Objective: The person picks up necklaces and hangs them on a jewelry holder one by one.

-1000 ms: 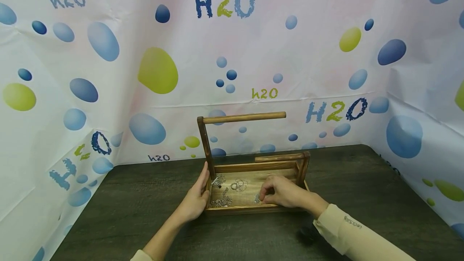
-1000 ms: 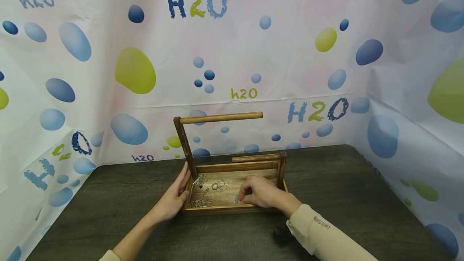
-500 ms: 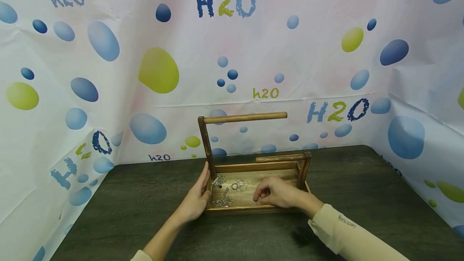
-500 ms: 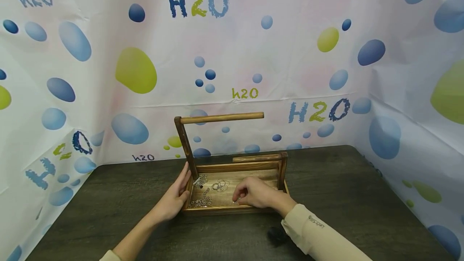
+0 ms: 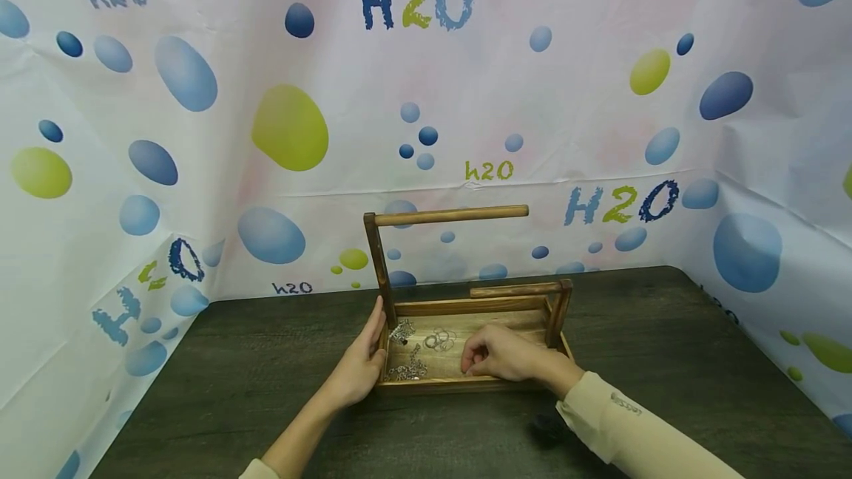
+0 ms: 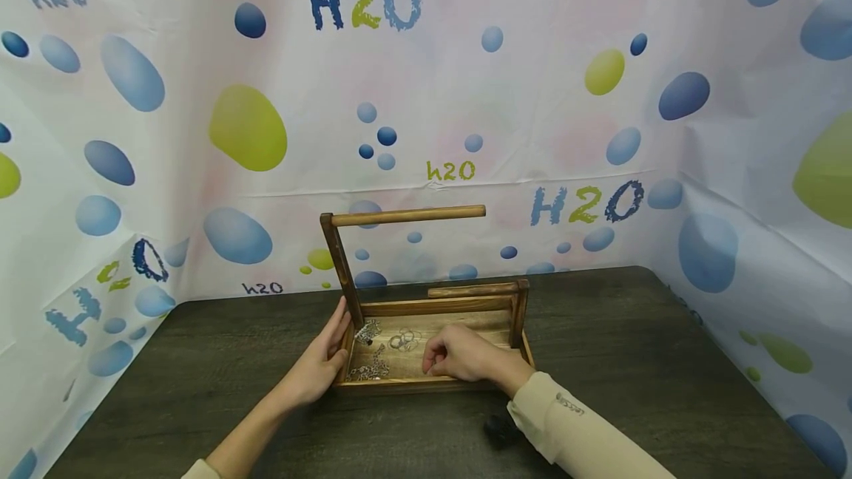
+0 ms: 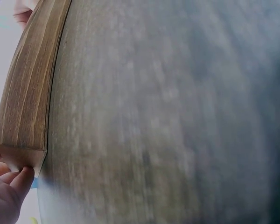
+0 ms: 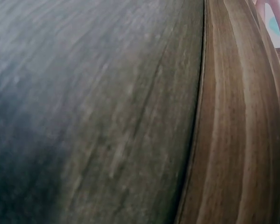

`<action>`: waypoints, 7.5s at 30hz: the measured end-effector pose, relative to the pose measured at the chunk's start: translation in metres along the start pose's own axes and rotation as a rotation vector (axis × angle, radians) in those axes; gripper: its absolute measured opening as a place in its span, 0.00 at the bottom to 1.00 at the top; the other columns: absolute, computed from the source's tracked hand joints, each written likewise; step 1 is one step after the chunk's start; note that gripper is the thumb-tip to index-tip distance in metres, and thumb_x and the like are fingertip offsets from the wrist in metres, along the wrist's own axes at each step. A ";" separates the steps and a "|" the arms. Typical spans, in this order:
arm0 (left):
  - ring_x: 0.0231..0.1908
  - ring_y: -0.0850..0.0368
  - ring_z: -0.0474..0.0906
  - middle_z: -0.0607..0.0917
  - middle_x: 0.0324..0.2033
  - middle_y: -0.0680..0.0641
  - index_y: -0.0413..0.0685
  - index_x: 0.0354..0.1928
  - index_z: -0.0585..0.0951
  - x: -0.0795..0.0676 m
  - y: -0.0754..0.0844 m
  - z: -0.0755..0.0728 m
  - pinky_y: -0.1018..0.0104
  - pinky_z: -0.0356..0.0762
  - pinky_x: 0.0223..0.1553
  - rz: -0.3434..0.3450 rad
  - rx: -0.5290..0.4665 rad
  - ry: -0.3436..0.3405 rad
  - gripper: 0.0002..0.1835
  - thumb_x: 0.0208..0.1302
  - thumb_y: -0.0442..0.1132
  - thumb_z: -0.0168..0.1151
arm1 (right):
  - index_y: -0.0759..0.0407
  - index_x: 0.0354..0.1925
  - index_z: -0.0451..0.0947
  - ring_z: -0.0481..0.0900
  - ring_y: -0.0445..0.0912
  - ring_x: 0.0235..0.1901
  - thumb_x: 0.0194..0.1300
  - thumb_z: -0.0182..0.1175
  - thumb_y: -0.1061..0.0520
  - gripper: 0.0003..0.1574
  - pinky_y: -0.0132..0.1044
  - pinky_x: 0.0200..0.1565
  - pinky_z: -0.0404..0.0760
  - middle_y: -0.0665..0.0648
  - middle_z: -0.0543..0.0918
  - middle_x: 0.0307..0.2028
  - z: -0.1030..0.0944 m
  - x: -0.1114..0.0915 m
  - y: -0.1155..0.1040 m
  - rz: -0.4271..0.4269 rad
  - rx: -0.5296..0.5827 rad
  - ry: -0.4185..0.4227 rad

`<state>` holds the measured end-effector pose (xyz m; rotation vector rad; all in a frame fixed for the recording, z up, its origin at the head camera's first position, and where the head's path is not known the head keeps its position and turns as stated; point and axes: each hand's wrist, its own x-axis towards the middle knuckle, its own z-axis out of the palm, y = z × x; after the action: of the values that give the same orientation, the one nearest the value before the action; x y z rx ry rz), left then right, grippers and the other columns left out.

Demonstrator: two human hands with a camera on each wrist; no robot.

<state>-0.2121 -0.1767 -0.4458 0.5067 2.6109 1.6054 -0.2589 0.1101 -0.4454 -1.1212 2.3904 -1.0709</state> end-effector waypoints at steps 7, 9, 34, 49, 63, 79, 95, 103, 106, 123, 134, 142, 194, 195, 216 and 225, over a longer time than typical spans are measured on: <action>0.75 0.38 0.46 0.47 0.77 0.34 0.56 0.81 0.37 0.000 -0.001 -0.001 0.65 0.68 0.24 -0.009 0.002 -0.002 0.48 0.68 0.16 0.42 | 0.51 0.32 0.85 0.68 0.35 0.22 0.67 0.64 0.67 0.11 0.30 0.27 0.69 0.45 0.77 0.24 -0.004 0.002 -0.005 -0.018 -0.054 -0.065; 0.75 0.38 0.47 0.47 0.77 0.34 0.57 0.81 0.36 0.000 -0.002 -0.001 0.65 0.68 0.24 -0.017 0.002 -0.004 0.48 0.68 0.16 0.42 | 0.51 0.32 0.84 0.67 0.34 0.22 0.68 0.63 0.66 0.11 0.29 0.28 0.69 0.44 0.76 0.25 -0.005 0.002 -0.007 -0.022 -0.076 -0.089; 0.75 0.38 0.47 0.46 0.77 0.35 0.58 0.81 0.36 0.000 -0.003 0.001 0.62 0.69 0.27 -0.035 -0.003 -0.002 0.48 0.69 0.17 0.42 | 0.54 0.33 0.83 0.72 0.35 0.24 0.67 0.61 0.69 0.11 0.31 0.29 0.75 0.45 0.79 0.27 -0.007 0.002 -0.006 0.027 -0.068 -0.102; 0.73 0.36 0.53 0.46 0.77 0.35 0.58 0.81 0.37 0.002 -0.001 0.000 0.67 0.66 0.21 -0.029 -0.035 0.010 0.48 0.68 0.16 0.41 | 0.53 0.29 0.83 0.69 0.33 0.23 0.66 0.60 0.71 0.15 0.30 0.28 0.72 0.44 0.79 0.26 -0.014 0.004 -0.011 -0.014 -0.148 -0.142; 0.73 0.36 0.53 0.45 0.77 0.34 0.57 0.82 0.38 0.001 0.000 0.002 0.66 0.65 0.20 -0.026 -0.052 0.007 0.48 0.68 0.16 0.42 | 0.52 0.32 0.79 0.66 0.34 0.23 0.72 0.56 0.67 0.14 0.30 0.30 0.70 0.44 0.74 0.26 -0.012 0.003 -0.012 0.009 -0.205 -0.205; 0.71 0.36 0.57 0.46 0.77 0.35 0.60 0.81 0.35 -0.001 -0.004 0.002 0.69 0.65 0.19 -0.038 -0.011 0.005 0.49 0.69 0.17 0.41 | 0.51 0.35 0.75 0.68 0.34 0.29 0.77 0.54 0.58 0.09 0.32 0.35 0.71 0.42 0.73 0.31 -0.007 0.003 -0.027 -0.076 -0.183 -0.127; 0.66 0.34 0.62 0.47 0.77 0.34 0.57 0.82 0.39 -0.003 0.001 0.001 0.67 0.63 0.17 -0.018 -0.026 0.017 0.48 0.69 0.17 0.43 | 0.50 0.38 0.73 0.66 0.34 0.26 0.78 0.52 0.57 0.07 0.32 0.33 0.69 0.42 0.72 0.28 -0.008 0.009 -0.048 -0.100 -0.173 -0.063; 0.73 0.36 0.53 0.48 0.77 0.32 0.56 0.82 0.39 -0.003 -0.001 0.002 0.65 0.67 0.21 -0.009 0.007 0.023 0.47 0.69 0.17 0.43 | 0.51 0.41 0.72 0.67 0.35 0.27 0.79 0.50 0.54 0.06 0.33 0.34 0.69 0.46 0.73 0.30 -0.007 0.010 -0.059 -0.101 -0.115 -0.041; 0.74 0.36 0.48 0.49 0.76 0.32 0.55 0.82 0.38 -0.003 -0.003 0.002 0.62 0.72 0.30 -0.003 0.031 0.025 0.47 0.69 0.17 0.43 | 0.52 0.42 0.72 0.68 0.36 0.28 0.79 0.49 0.54 0.07 0.33 0.34 0.71 0.51 0.77 0.32 -0.007 0.012 -0.062 -0.094 -0.063 -0.025; 0.75 0.41 0.48 0.49 0.77 0.34 0.57 0.82 0.37 -0.003 -0.005 0.003 0.51 0.65 0.54 -0.023 0.038 0.034 0.48 0.69 0.18 0.43 | 0.56 0.42 0.75 0.79 0.42 0.33 0.78 0.52 0.57 0.06 0.37 0.37 0.78 0.52 0.83 0.36 -0.010 0.019 -0.078 -0.119 0.119 0.169; 0.75 0.40 0.47 0.48 0.76 0.33 0.55 0.82 0.39 -0.004 -0.002 0.002 0.51 0.65 0.54 -0.009 0.018 0.025 0.47 0.68 0.17 0.42 | 0.58 0.43 0.75 0.80 0.44 0.36 0.78 0.52 0.58 0.06 0.39 0.39 0.79 0.53 0.82 0.38 -0.013 0.024 -0.089 -0.141 0.165 0.191; 0.75 0.38 0.46 0.48 0.77 0.32 0.56 0.82 0.39 -0.004 -0.003 0.002 0.59 0.70 0.34 -0.005 0.001 0.019 0.47 0.68 0.17 0.42 | 0.66 0.46 0.76 0.83 0.50 0.43 0.78 0.51 0.59 0.11 0.41 0.48 0.82 0.58 0.83 0.40 -0.016 0.028 -0.097 -0.124 0.294 0.179; 0.75 0.38 0.47 0.50 0.76 0.31 0.52 0.82 0.39 -0.003 -0.007 0.001 0.40 0.48 0.70 0.014 0.041 0.037 0.46 0.68 0.18 0.42 | 0.76 0.57 0.76 0.84 0.45 0.31 0.72 0.56 0.69 0.18 0.45 0.42 0.85 0.76 0.82 0.50 -0.040 0.059 -0.160 -0.118 0.724 0.303; 0.75 0.38 0.47 0.50 0.76 0.31 0.52 0.82 0.39 -0.003 -0.008 0.001 0.39 0.48 0.70 0.016 0.040 0.038 0.46 0.68 0.18 0.42 | 0.76 0.57 0.76 0.84 0.45 0.31 0.72 0.56 0.69 0.18 0.45 0.41 0.85 0.76 0.81 0.50 -0.041 0.060 -0.161 -0.122 0.722 0.304; 0.75 0.40 0.47 0.48 0.76 0.32 0.47 0.81 0.39 0.000 -0.007 0.002 0.48 0.61 0.63 0.050 0.036 0.029 0.45 0.67 0.16 0.41 | 0.77 0.55 0.77 0.85 0.44 0.29 0.71 0.56 0.70 0.16 0.40 0.37 0.85 0.72 0.84 0.47 -0.062 0.074 -0.175 -0.127 0.718 0.455; 0.75 0.39 0.47 0.48 0.77 0.33 0.47 0.81 0.39 -0.001 -0.007 0.000 0.53 0.64 0.55 0.050 0.031 0.021 0.45 0.67 0.16 0.41 | 0.76 0.55 0.77 0.85 0.45 0.30 0.71 0.56 0.70 0.16 0.41 0.39 0.85 0.71 0.84 0.49 -0.068 0.075 -0.174 -0.106 0.720 0.494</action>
<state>-0.2126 -0.1799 -0.4517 0.5637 2.6629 1.5956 -0.2506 0.0148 -0.2681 -0.7772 1.9381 -2.2118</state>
